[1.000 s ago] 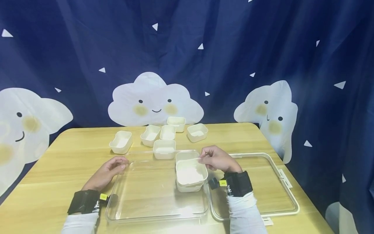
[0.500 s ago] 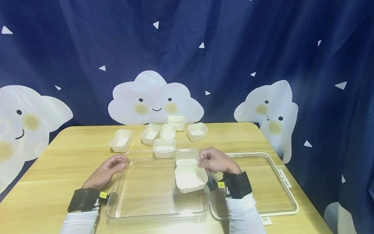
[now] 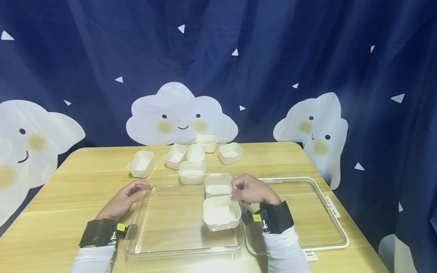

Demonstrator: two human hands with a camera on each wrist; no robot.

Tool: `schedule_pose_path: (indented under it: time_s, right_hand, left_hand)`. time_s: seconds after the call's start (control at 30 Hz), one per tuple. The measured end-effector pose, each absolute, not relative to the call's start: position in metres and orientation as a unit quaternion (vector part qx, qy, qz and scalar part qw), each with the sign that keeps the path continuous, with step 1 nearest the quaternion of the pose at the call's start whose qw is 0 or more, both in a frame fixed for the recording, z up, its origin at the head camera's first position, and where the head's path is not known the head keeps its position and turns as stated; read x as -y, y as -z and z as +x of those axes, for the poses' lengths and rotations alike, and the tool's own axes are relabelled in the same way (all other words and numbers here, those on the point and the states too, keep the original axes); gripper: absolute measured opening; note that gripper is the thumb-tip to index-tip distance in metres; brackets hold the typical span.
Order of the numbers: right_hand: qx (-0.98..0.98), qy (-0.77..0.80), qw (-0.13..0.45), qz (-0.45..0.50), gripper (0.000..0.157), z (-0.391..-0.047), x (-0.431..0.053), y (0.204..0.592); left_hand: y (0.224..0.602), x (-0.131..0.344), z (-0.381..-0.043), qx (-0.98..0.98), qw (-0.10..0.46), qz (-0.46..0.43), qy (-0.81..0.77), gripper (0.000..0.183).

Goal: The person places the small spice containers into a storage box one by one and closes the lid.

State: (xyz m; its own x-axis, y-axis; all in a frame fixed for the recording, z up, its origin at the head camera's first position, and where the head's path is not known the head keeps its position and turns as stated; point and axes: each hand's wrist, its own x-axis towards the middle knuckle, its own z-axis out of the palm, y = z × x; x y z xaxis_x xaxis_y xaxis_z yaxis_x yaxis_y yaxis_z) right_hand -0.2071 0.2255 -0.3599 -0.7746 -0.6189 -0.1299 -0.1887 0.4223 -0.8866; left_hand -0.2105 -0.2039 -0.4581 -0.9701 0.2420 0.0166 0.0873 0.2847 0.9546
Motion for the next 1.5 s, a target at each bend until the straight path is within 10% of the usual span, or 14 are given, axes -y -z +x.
schedule_pose_path:
  time_s: [1.5]
  right_hand:
    - [-0.851,0.376,0.239,-0.277,0.018,-0.190,-0.227,0.356]
  left_hand:
    - [0.462,0.206,-0.213,-0.792,0.066,0.119,-0.595,0.036]
